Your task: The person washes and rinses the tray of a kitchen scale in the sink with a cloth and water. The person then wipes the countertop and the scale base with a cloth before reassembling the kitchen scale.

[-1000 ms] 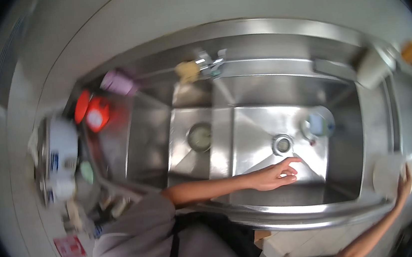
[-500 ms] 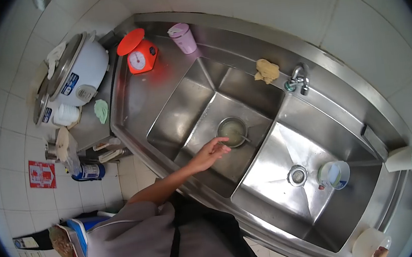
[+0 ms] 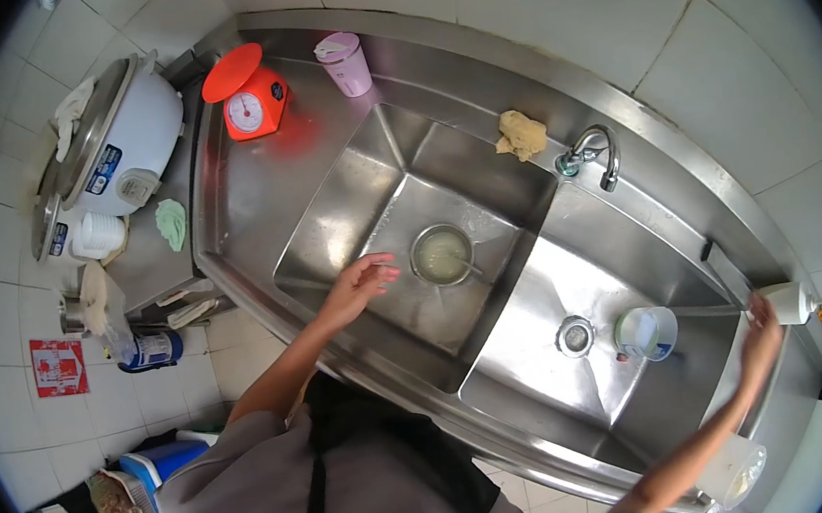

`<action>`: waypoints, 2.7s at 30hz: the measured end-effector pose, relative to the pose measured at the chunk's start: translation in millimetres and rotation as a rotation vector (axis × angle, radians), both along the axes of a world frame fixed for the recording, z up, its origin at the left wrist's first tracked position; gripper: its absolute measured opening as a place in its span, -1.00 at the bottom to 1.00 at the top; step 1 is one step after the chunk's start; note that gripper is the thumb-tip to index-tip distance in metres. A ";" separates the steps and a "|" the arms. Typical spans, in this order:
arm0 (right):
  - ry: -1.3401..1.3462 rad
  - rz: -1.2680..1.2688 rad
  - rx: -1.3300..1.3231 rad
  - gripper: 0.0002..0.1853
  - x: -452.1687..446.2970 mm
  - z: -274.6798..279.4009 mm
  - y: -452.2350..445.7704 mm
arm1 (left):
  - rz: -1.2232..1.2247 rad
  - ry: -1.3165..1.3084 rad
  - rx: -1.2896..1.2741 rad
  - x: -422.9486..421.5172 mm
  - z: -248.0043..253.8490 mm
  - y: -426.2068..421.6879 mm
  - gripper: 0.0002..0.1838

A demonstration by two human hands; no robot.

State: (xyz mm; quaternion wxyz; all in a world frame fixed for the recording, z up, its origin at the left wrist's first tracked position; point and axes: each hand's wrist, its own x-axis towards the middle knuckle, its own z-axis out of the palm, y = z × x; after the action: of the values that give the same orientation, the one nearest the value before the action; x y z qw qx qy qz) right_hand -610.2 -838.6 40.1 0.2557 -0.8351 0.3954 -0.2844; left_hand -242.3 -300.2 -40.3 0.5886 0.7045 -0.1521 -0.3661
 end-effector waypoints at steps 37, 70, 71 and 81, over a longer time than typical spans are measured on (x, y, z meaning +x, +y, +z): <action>-0.351 -0.311 0.197 -0.56 326.7 -68.9 180.2 | 0.783 0.025 -0.408 484.9 -23.4 131.3 -0.65; -0.551 -0.460 0.571 -0.77 368.8 -227.1 322.8 | -0.762 -1.235 0.281 82.8 -93.2 -188.6 -0.40; -0.515 -0.451 0.524 -0.76 365.4 -230.3 323.2 | -0.759 -1.303 0.302 83.1 -96.4 -185.1 -0.40; -0.051 -0.359 -0.119 -0.85 367.4 -158.3 310.8 | -0.727 -0.195 0.099 169.9 -97.9 -167.7 -0.77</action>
State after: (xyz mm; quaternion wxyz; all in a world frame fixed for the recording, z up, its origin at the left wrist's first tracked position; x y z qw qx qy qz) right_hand -242.8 -527.7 -118.2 0.1611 -0.7572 0.5141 -0.3693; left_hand -72.4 -467.9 -138.2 0.3683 0.6636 -0.4296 -0.4893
